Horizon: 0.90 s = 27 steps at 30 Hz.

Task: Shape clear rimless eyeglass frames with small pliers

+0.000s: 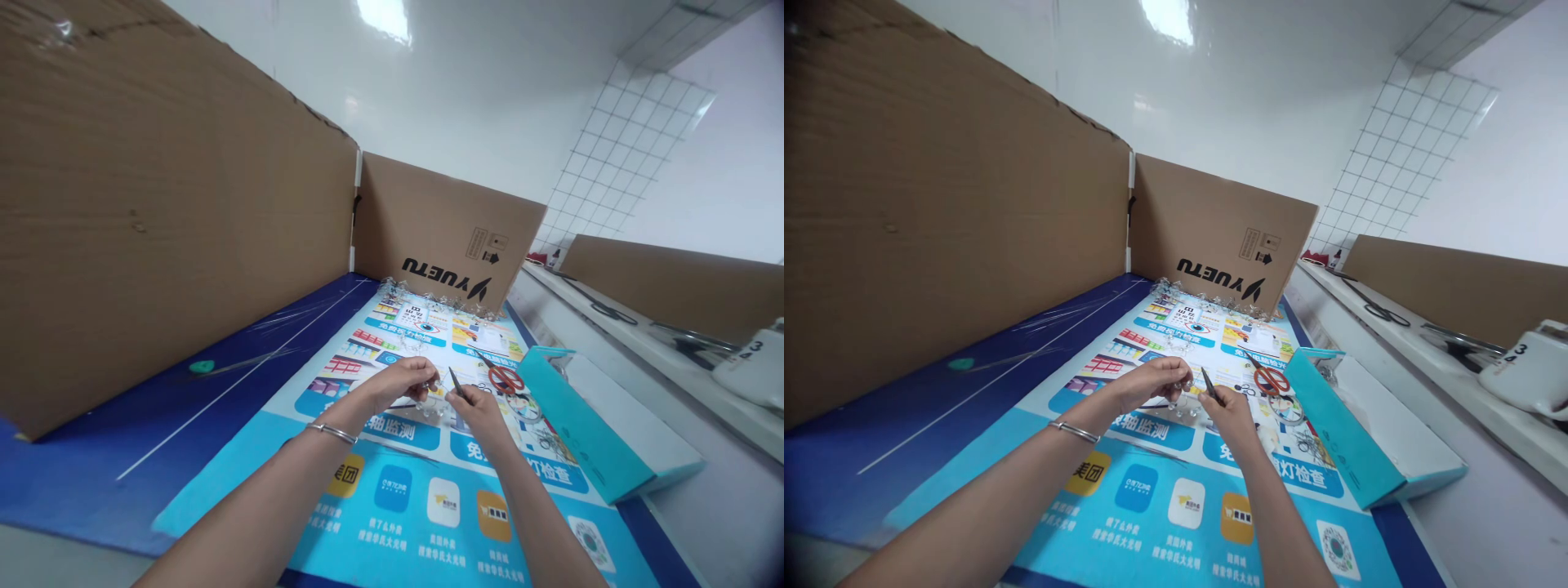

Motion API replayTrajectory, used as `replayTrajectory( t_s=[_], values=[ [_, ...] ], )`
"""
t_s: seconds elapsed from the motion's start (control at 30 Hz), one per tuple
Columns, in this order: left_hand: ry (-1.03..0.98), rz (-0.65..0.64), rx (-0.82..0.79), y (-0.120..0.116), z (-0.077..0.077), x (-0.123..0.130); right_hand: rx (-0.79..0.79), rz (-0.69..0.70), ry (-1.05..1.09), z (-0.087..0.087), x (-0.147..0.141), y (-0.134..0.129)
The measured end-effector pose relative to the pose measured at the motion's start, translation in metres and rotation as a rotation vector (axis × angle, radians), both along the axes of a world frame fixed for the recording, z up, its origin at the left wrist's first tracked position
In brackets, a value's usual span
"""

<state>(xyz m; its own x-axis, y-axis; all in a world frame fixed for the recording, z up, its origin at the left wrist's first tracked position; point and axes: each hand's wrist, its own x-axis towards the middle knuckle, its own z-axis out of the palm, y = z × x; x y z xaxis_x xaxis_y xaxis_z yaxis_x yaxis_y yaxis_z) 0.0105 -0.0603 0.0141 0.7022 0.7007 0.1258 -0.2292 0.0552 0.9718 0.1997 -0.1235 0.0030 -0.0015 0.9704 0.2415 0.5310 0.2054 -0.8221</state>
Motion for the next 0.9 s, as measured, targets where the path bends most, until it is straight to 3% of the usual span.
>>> replayTrajectory(
  t_s=[0.9],
  values=[
    [-0.039,0.022,-0.017,0.0029,-0.0053,0.0013,-0.018,-0.028,0.084,0.0016,-0.0017,-0.0014]
  ],
)
